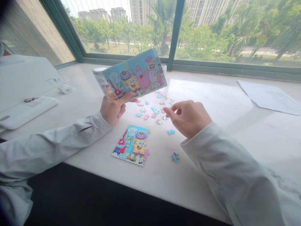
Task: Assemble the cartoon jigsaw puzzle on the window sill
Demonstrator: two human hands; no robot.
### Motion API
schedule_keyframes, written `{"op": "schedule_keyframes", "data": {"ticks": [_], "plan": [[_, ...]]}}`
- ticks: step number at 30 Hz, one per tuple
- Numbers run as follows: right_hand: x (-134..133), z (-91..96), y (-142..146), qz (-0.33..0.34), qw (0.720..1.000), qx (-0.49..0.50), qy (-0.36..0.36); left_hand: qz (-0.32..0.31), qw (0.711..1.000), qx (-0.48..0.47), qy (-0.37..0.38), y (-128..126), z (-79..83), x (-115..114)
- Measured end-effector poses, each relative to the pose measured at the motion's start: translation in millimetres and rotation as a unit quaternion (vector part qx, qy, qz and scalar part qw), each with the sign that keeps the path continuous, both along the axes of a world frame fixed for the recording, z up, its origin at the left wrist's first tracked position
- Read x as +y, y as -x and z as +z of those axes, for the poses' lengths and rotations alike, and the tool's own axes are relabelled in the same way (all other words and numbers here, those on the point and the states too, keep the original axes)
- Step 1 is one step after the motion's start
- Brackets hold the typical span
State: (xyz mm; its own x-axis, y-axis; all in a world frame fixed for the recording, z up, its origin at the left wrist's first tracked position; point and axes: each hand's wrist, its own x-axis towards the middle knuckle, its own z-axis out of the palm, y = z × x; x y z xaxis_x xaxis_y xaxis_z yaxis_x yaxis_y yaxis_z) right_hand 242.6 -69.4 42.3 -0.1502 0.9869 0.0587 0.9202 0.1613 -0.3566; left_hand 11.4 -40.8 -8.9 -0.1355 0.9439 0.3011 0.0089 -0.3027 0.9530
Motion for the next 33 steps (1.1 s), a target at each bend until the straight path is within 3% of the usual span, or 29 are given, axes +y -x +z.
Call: {"op": "schedule_keyframes", "data": {"ticks": [1,3,8,19,29,33], "plan": [[4.2,-3.5,-2.6,-0.02,0.997,-0.005,-0.075,-0.007,1.0,0.0,0.0,0.1,-0.5,0.2],[10.5,-9.9,-6.7,-0.021,0.987,0.012,-0.157,-0.019,1.0,0.007,0.004,0.3,-1.1,0.1],[16.3,-19.5,-10.2,0.052,0.96,0.086,-0.26,-0.034,0.998,0.044,0.017,0.1,0.0,-3.4],[19.9,-29.0,-12.0,0.156,0.942,0.092,-0.283,-0.08,0.993,0.083,0.038,1.0,6.4,-8.4],[21.9,-17.3,-23.3,0.14,0.953,0.03,-0.267,-0.097,0.99,0.094,0.035,2.6,3.6,-5.1],[28.2,-15.4,-31.4,0.108,0.948,-0.016,-0.299,-0.06,0.994,0.086,0.016,5.8,2.9,-0.7]]}}
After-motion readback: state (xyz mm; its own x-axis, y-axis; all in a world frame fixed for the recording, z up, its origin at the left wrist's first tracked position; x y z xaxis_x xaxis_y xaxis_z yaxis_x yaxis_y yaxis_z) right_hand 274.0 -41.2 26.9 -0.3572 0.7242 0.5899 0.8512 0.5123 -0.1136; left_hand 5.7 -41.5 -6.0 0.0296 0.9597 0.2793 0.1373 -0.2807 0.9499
